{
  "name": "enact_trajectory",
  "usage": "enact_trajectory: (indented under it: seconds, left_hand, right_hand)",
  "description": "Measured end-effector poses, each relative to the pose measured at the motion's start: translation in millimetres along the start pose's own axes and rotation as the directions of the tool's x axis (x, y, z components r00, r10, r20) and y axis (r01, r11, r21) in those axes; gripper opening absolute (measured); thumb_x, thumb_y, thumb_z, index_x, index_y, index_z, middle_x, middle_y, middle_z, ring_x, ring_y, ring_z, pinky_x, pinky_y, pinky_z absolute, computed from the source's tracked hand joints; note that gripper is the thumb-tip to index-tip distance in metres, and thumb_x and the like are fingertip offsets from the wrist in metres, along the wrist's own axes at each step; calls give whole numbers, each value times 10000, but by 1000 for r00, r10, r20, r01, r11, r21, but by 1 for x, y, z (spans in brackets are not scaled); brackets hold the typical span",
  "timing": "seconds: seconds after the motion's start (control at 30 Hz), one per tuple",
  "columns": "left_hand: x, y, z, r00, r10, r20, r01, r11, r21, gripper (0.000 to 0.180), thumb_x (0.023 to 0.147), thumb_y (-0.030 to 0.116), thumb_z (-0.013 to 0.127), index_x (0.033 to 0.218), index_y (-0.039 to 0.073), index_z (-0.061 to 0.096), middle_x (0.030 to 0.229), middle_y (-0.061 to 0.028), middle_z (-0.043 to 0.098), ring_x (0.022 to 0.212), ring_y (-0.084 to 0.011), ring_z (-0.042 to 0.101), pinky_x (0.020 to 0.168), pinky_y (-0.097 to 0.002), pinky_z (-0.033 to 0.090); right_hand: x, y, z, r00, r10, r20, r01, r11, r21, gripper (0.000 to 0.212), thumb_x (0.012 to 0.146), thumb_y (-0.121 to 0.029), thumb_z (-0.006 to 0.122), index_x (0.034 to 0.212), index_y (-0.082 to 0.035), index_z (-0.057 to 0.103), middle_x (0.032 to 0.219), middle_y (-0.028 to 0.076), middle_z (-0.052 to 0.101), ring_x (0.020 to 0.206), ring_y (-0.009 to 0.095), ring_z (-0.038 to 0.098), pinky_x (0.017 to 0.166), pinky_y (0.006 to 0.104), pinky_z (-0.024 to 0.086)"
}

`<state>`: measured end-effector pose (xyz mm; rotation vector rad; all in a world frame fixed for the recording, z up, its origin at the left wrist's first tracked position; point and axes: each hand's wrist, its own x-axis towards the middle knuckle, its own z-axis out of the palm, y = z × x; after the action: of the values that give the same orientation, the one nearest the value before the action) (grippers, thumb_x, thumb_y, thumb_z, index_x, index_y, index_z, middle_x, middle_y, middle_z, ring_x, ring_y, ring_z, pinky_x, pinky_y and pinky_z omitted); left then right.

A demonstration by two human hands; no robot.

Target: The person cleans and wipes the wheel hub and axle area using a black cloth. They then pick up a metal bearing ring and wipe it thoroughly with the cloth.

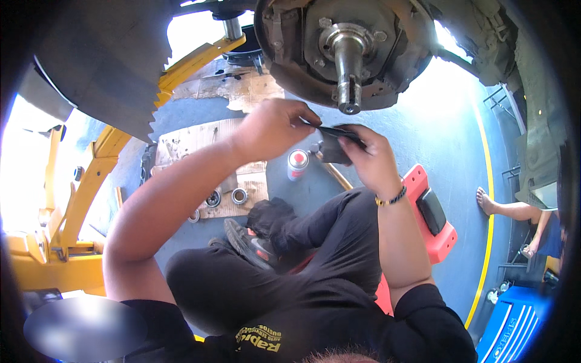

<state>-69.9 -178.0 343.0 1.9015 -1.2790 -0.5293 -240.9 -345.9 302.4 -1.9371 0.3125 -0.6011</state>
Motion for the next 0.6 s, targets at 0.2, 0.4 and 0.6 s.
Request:
enact_trajectory:
  seconds: [0.2, 0.4, 0.6]
  left_hand:
    - [-20, 28, -3, 874, 249, -417, -195, 966, 170, 204, 909, 69, 668, 1103, 9, 691, 913, -103, 715, 776, -130, 694, 690, -290, 554]
    - [40, 69, -35, 726, 371, -579, -243, 926, 288, 263, 944, 241, 672, 1126, 58, 725, 922, -89, 748, 810, -168, 708, 747, -300, 548]
    - [43, 69, -28, 876, 188, -444, -44, 948, 315, 292, 921, 309, 678, 1100, 97, 768, 1010, -151, 750, 925, -293, 732, 845, -349, 554]
  right_hand:
    - [-33, -18, -69, 800, -278, -531, 94, 933, -348, 167, 931, -69, 633, 1058, 18, 697, 791, 104, 659, 700, 139, 598, 634, 295, 477]
    - [50, -72, -35, 751, -650, -117, 354, 546, -760, 334, 892, -24, 644, 1223, -26, 686, 998, 85, 635, 801, 158, 625, 707, 310, 517]
    - [66, -55, -32, 954, -291, -68, 298, 920, 254, 448, 971, -357, 587, 1182, 32, 661, 1130, 117, 653, 871, 243, 693, 727, 318, 546]
